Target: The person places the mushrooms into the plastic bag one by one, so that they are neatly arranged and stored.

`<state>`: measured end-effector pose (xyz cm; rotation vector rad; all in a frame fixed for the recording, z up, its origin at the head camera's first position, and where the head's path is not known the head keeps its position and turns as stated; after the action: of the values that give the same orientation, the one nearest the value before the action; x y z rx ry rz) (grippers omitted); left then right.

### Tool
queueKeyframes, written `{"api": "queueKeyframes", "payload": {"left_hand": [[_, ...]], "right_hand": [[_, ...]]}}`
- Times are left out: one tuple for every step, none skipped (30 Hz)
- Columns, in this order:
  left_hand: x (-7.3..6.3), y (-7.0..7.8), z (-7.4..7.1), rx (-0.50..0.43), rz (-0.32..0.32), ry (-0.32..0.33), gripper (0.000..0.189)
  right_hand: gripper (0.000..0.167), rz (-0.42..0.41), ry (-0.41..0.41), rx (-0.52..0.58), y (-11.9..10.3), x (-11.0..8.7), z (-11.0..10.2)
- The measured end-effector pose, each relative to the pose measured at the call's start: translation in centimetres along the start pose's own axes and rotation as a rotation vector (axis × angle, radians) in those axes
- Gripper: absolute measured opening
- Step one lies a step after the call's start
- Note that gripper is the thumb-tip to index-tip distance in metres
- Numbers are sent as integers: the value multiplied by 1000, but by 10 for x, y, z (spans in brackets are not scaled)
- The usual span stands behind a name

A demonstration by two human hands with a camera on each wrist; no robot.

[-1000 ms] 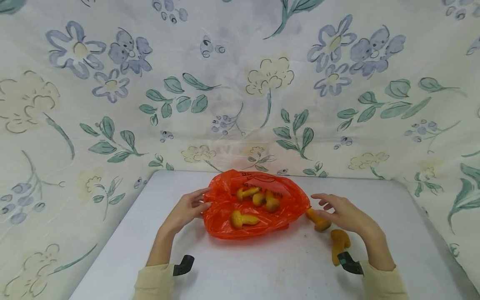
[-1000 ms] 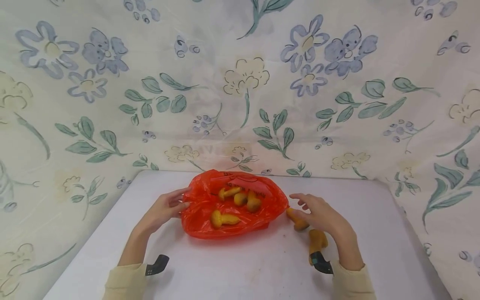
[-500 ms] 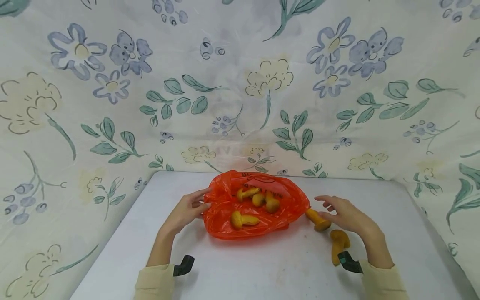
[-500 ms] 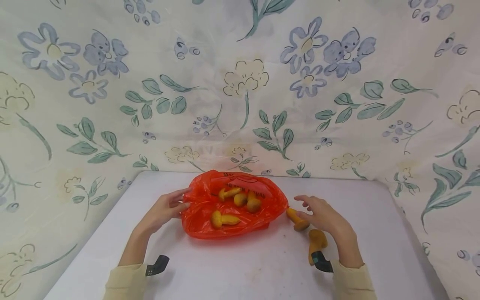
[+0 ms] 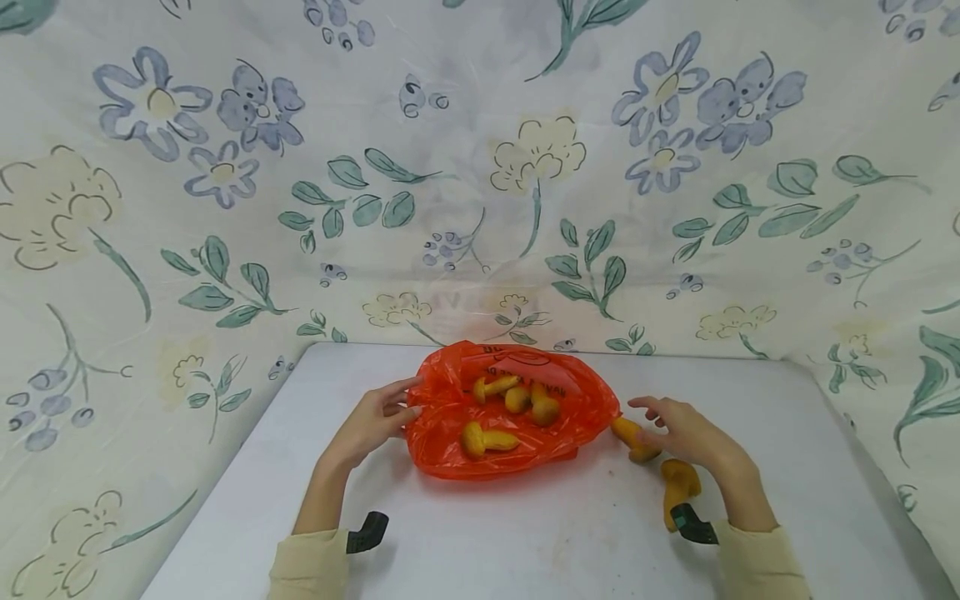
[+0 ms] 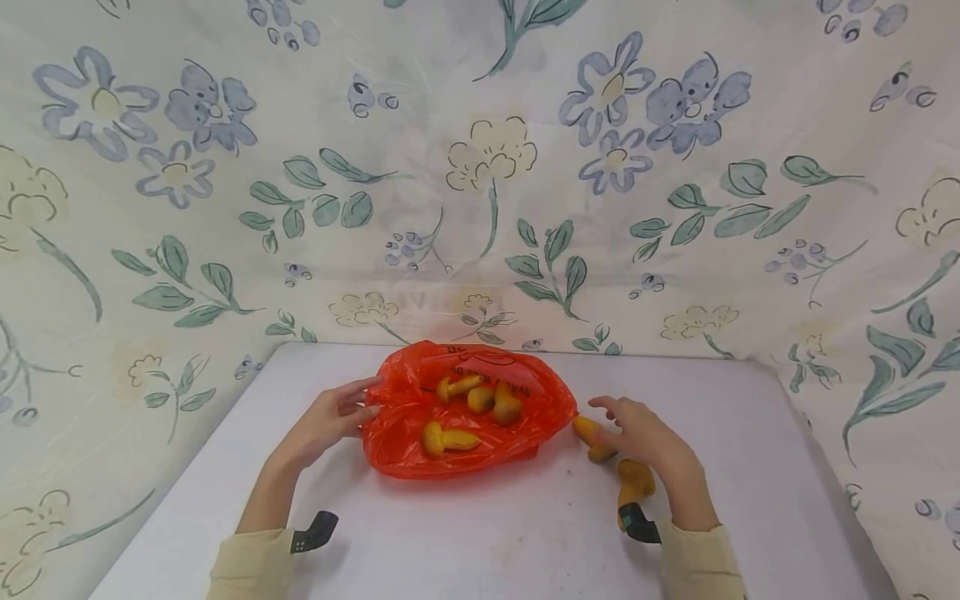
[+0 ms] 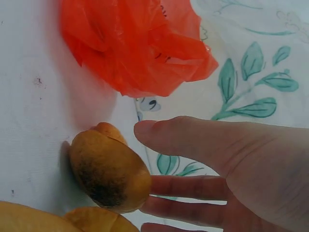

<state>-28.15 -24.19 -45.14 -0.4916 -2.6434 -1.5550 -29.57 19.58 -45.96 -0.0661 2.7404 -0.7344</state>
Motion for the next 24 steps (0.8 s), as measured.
{"api": "queueKeyframes", "payload": {"left_hand": [[0,0,0,-1,1,0,52],[0,0,0,-3,1,-1,52],[0,0,0,-4,1,-1,52],[0,0,0,-5,1,-1,52],[0,1,0,-5,1,-1,53],[0,1,0,-7,0,-1,53],[0,1,-1,-8,0,-2,53],[0,1,-1,-10,1,-2,53],[0,1,-1,-10,1,-2,53],[0,1,-1,-11,1,-1,53],[0,1,-1,-11,1,-1,53],[0,1,-1,-10,2,-1,53],[0,0,-1,-9,2,-1,53],[-1,0,-1,-8,2,-1,53],[-1,1,-1,-7,2,-1,53],[-1,1,-1,-6,5,-2,53],[-1,1,-1,-7,8,-4,53],[-1,2,-1,-7,11,-6,53],[-1,2,-1,-8,14,-7,53],[-1,2,-1,-8,16,-8,53],[-1,2,-1,-8,19,-9,53],[0,3,-1,-9,22,-11,52],[0,3,-1,-9,23,-12,52],[-1,3,-1,-8,24,-11,52]], "right_hand": [[55,12,-4,3,1,1,1],[55,19,-7,4,1,2,2],[56,29,-11,8,2,2,3],[57,34,-15,12,3,3,4],[59,37,-18,13,3,4,5],[60,36,-21,14,3,4,6],[61,34,-25,17,3,5,6],[62,31,-28,19,3,5,7],[63,29,-35,21,2,5,7],[64,27,-39,20,2,5,7],[65,27,-43,18,2,5,8],[65,29,-46,17,2,5,8],[66,32,-49,15,2,5,9],[66,33,-51,10,1,5,9],[66,34,-52,5,1,5,10],[66,34,-53,3,1,5,11],[65,35,-55,4,1,5,12],[65,34,-56,5,1,5,12],[64,32,-58,6,1,5,13],[63,28,-59,6,0,5,14],[63,28,-60,8,0,5,14],[62,28,-61,12,0,6,15],[61,28,-59,11,0,6,15],[61,22,-58,8,-1,6,16]]}}
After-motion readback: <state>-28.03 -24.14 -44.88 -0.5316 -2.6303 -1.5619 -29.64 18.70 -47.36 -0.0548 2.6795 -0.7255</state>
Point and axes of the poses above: each hand's wrist, its own x-axis towards the middle knuckle, its own z-axis out of the palm, y = z × x, the point moved 5 cm from there along x, towards the middle knuckle, and after that the axes turned 14 degrees about z, right-handed, at the moved point
